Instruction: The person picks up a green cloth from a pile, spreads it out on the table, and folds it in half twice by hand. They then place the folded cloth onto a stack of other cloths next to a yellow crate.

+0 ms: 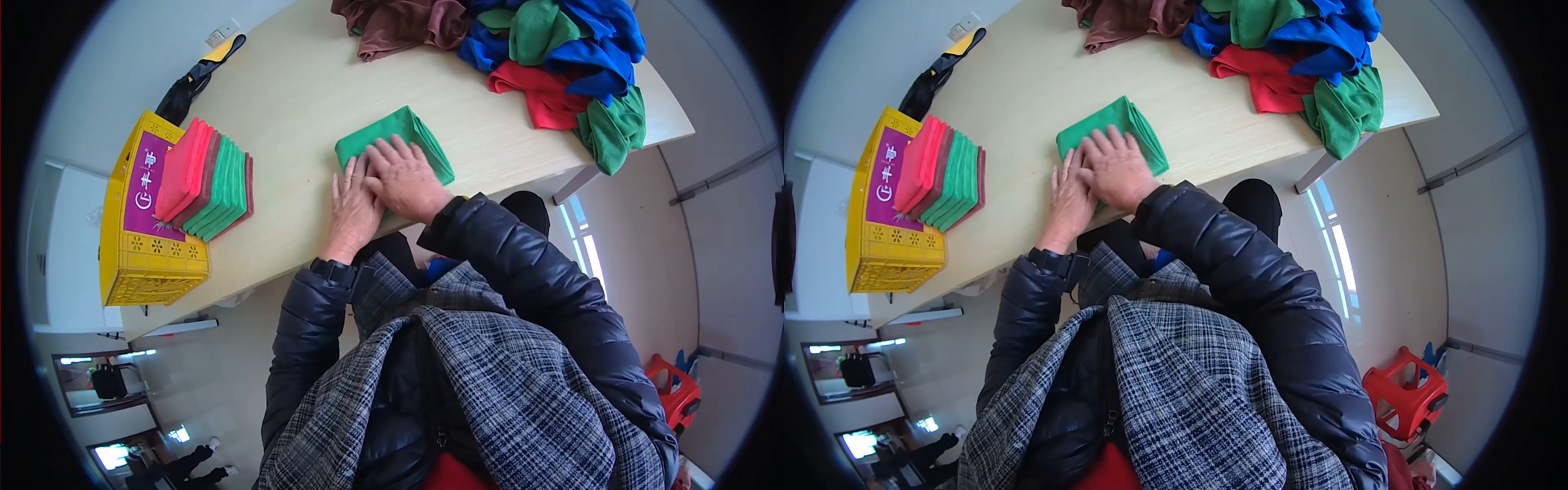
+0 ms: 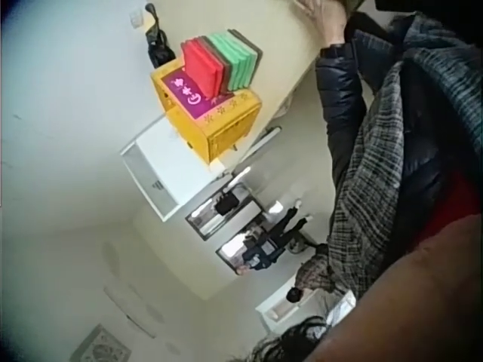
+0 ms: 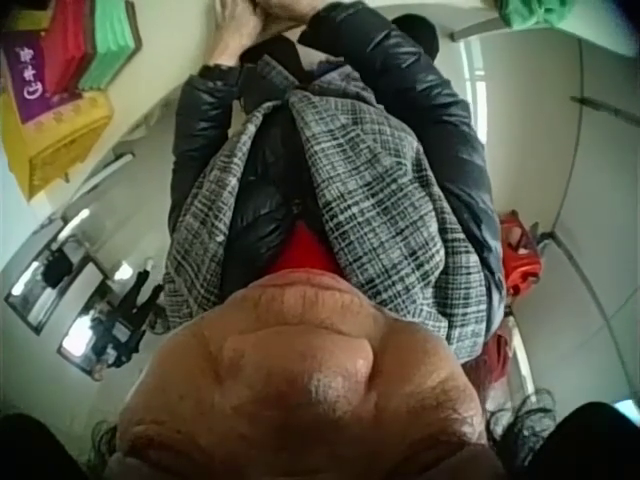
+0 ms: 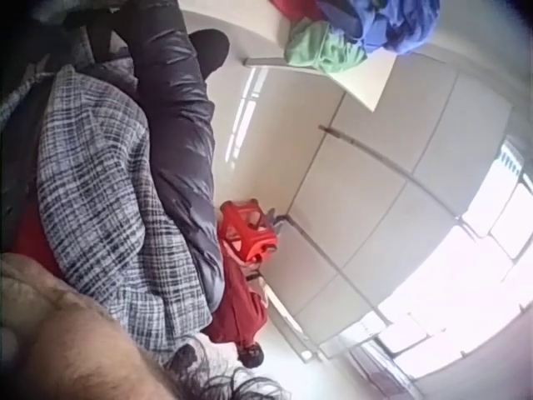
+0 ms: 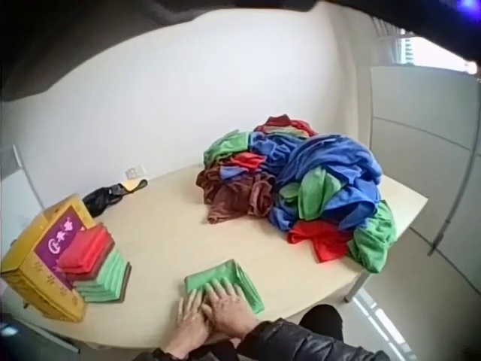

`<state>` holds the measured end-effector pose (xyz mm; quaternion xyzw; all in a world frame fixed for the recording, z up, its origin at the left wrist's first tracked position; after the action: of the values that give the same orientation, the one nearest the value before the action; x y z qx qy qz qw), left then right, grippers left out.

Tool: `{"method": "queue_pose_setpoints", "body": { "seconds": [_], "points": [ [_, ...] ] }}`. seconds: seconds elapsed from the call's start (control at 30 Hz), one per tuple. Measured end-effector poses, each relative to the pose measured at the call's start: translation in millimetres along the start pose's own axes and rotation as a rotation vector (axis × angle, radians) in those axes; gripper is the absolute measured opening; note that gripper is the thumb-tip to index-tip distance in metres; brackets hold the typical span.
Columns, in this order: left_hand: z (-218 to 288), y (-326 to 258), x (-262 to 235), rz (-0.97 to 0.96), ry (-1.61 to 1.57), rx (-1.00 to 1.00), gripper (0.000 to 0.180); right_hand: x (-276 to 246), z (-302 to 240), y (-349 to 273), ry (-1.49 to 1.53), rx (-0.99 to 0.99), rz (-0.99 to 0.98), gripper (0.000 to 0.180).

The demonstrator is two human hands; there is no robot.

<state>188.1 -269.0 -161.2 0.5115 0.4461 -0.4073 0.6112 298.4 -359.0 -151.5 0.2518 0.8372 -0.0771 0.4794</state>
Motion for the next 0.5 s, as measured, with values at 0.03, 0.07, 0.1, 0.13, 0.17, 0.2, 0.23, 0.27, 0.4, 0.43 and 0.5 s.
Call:
{"method": "queue_pose_setpoints", "body": {
  "seconds": [0.03, 0.07, 0.1, 0.13, 0.17, 0.2, 0.23, 0.27, 0.4, 0.43, 0.5],
  "points": [
    [-2.9, -1.3, -0.6, 0.004, 0.001, -0.01, 0.061, 4.8, 4.2, 8.4, -0.201, -0.007, 0.181, 0.059],
    [-5.4, -1.8, -0.8, -0.001, 0.001, -0.004, 0.06, 10.9, 11.0, 15.5, -0.202, -0.015, 0.176, 0.059],
    [-6.8, -5.9, -0.7, -0.008, 0.0, -0.004, 0.06, 11.3, 12.7, 17.7, -0.202, -0.004, 0.177, 0.061],
    [-8.0, -10.0, -0.5, -0.016, -0.002, -0.004, 0.059, 12.1, 14.8, 18.5, -0.202, 0.009, 0.177, 0.062],
    [-10.5, -13.3, -0.4, -0.019, -0.005, -0.019, 0.059, 13.8, 16.6, 18.2, -0.202, 0.024, 0.176, 0.063],
    [-14.8, -9.4, -3.0, -0.028, -0.019, -0.018, 0.059, 14.0, 18.2, 20.6, -0.204, 0.016, 0.169, 0.063],
    [-19.9, -4.4, -5.3, -0.039, -0.034, -0.018, 0.059, 14.7, 19.8, 21.9, -0.212, 0.022, 0.18, 0.062],
    [-25.5, 4.0, -7.7, -0.049, -0.049, -0.015, 0.058, 14.8, 22.3, 24.6, -0.222, 0.03, 0.193, 0.062],
    [-43.1, 29.3, -7.3, 0.061, 0.059, 0.039, 0.059, 14.2, 21.4, 27.9, -0.251, 0.016, 0.186, 0.061],
    [-51.2, 31.0, 3.0, 0.037, 0.041, 0.008, 0.06, 14.2, 20.8, 28.5, -0.263, 0.012, 0.192, 0.061],
    [-61.8, 34.2, 11.2, 0.01, 0.022, -0.027, 0.06, 17.2, 21.6, 32.2, -0.263, 0.005, 0.187, 0.06]
  ]
}}
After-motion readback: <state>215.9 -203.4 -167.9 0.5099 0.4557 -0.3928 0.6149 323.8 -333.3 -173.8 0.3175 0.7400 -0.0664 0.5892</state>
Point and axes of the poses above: each hand's wrist, its own y-axis towards the middle knuckle, its own x-axis out of the palm, z = x × y, the point moved 2 cm from there along y, towards the middle knuckle, and after that the axes turned 14 degrees about x, right-handed, at the moved point
